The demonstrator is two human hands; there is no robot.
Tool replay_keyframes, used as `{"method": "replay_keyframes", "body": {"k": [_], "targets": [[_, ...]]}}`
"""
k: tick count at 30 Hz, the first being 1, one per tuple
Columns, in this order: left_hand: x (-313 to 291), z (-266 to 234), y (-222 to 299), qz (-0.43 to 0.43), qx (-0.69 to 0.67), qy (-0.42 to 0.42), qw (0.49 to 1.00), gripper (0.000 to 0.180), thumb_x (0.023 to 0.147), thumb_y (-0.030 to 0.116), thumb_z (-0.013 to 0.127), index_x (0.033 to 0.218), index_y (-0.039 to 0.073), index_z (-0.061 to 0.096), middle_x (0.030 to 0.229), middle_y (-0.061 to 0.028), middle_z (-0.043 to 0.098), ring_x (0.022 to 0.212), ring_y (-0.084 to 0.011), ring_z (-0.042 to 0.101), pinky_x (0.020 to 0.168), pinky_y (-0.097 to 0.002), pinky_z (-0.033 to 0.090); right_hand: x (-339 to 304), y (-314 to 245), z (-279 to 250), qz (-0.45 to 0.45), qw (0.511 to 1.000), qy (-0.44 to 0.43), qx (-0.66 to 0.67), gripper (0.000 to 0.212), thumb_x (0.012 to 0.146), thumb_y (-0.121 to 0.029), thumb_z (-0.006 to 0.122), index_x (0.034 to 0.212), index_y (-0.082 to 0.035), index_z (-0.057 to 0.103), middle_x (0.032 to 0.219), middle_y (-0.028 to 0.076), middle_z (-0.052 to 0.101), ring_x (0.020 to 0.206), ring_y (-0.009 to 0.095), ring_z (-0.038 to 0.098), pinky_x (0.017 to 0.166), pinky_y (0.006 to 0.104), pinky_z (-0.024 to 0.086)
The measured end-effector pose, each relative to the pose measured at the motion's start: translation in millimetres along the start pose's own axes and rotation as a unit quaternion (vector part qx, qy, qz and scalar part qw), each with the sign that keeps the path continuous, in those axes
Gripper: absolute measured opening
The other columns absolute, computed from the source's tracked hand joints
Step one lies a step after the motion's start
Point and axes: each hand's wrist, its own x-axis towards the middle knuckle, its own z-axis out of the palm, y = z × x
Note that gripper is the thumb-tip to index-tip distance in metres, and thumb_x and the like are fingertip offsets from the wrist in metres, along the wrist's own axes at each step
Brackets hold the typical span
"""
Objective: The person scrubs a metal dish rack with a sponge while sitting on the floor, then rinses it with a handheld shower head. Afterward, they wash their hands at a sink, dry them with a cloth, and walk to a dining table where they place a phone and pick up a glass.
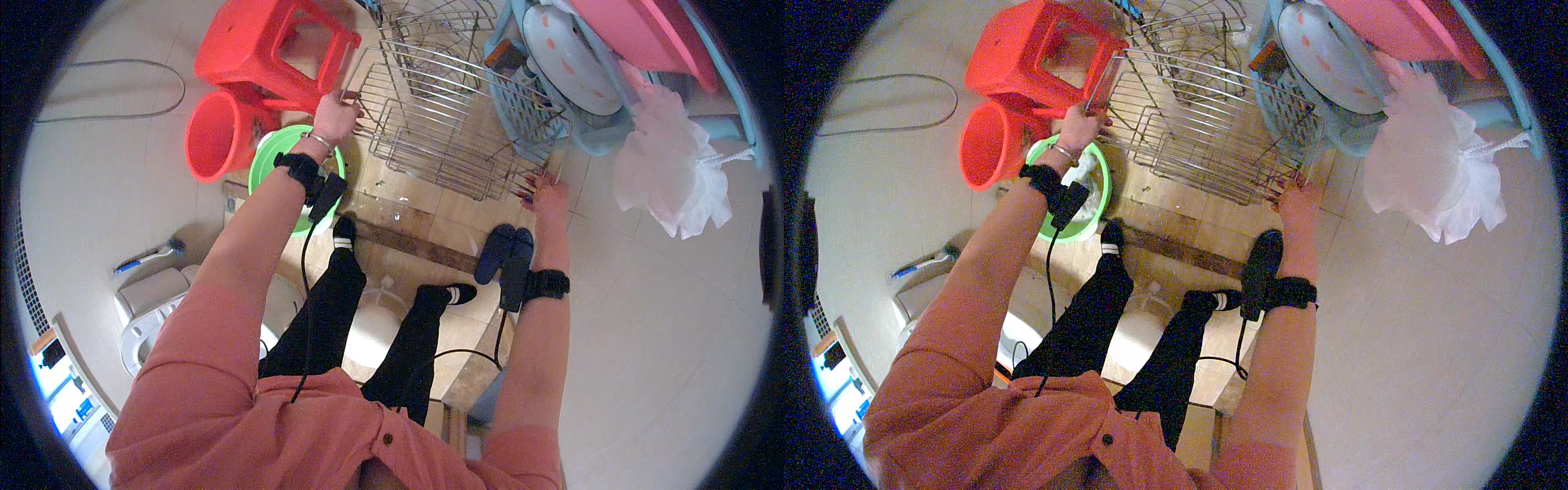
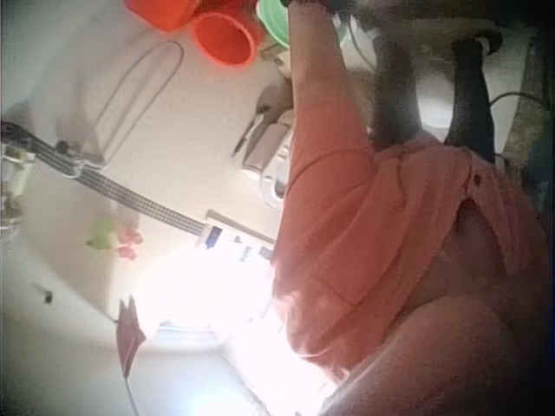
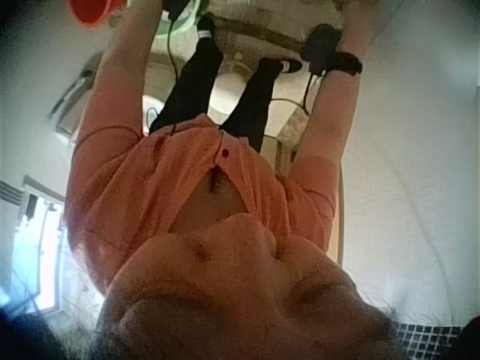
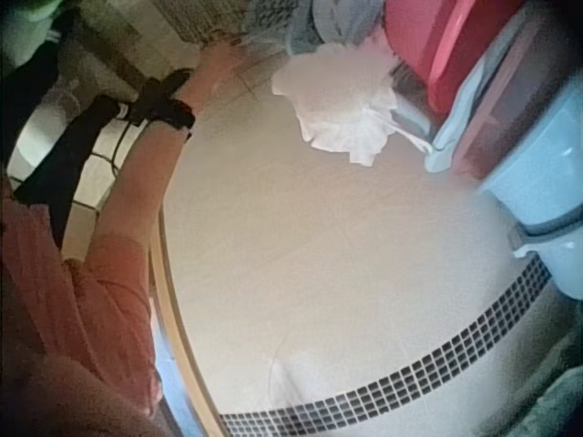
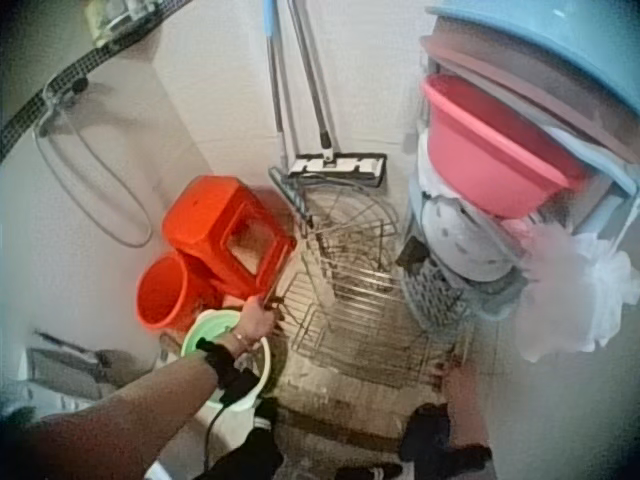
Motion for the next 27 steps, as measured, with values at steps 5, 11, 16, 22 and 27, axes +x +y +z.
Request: {"method": "replay_keyframes", "body": {"k": [5,11,16,22,27], "targets": [[-6.7,1.4,-9.1,-0.059,-0.133,-0.038,0.989,0.025,0.081,-0.003,0.053,0.105,0.0,0.058,0.084,-0.009,0.063,0.069,-0.0174,0.06,0.06,-0.0311,0.05,-25.0,-14.4,7.2,0.025,0.998,0.001,0.049,0.026,0.09,-0.018,0.044,0.111,-0.006,0.052,0.095,0.009,0.063,0.073,0.022,0.064,0.054,0.0337,0.05],[-29.5,-1.7,-24.7,-0.04,-0.197,-0.052,0.978,0.036,0.081,-0.006,0.05,0.117,-0.005,0.046,0.083,-0.0101,0.061,0.069,-0.0176,0.062,0.061,-0.029,0.053,-35.4,15.3,8.1,-0.082,0.996,0.0,0.025,0.021,0.089,-0.005,0.042,0.109,0.001,0.047,0.091,0.012,0.061,0.066,0.024,0.063,0.051,0.0332,0.054],[-54.5,-2.9,-44.5,-0.043,-0.23,-0.055,0.971,0.029,0.085,0.0,0.055,0.113,-0.002,0.052,0.091,-0.0089,0.062,0.073,-0.0171,0.062,0.068,-0.0287,0.053,-55.4,34.1,10.7,-0.077,0.995,0.015,0.056,0.025,0.086,0.002,0.042,0.111,0.005,0.049,0.092,0.014,0.059,0.071,0.023,0.063,0.059,0.0329,0.056],[-62.7,-7.1,-51.0,-0.045,-0.208,-0.068,0.975,0.037,0.085,-0.002,0.053,0.122,0.0,0.049,0.092,-0.0076,0.061,0.078,-0.0153,0.061,0.071,-0.0281,0.052,-65.0,48.4,12.9,-0.094,0.993,0.003,0.074,0.029,0.085,0.004,0.041,0.114,0.006,0.048,0.094,0.015,0.058,0.073,0.022,0.062,0.06,0.032,0.056],[-52.8,-7.8,-41.5,-0.038,-0.187,-0.079,0.978,0.041,0.085,-0.005,0.05,0.126,-0.003,0.043,0.093,-0.011,0.062,0.074,-0.0158,0.061,0.068,-0.0279,0.052,-59.6,51.6,14.6,-0.148,0.982,0.012,0.116,0.03,0.086,0.002,0.043,0.115,0.006,0.047,0.096,0.014,0.057,0.081,0.021,0.06,0.065,0.0316,0.056]]}}
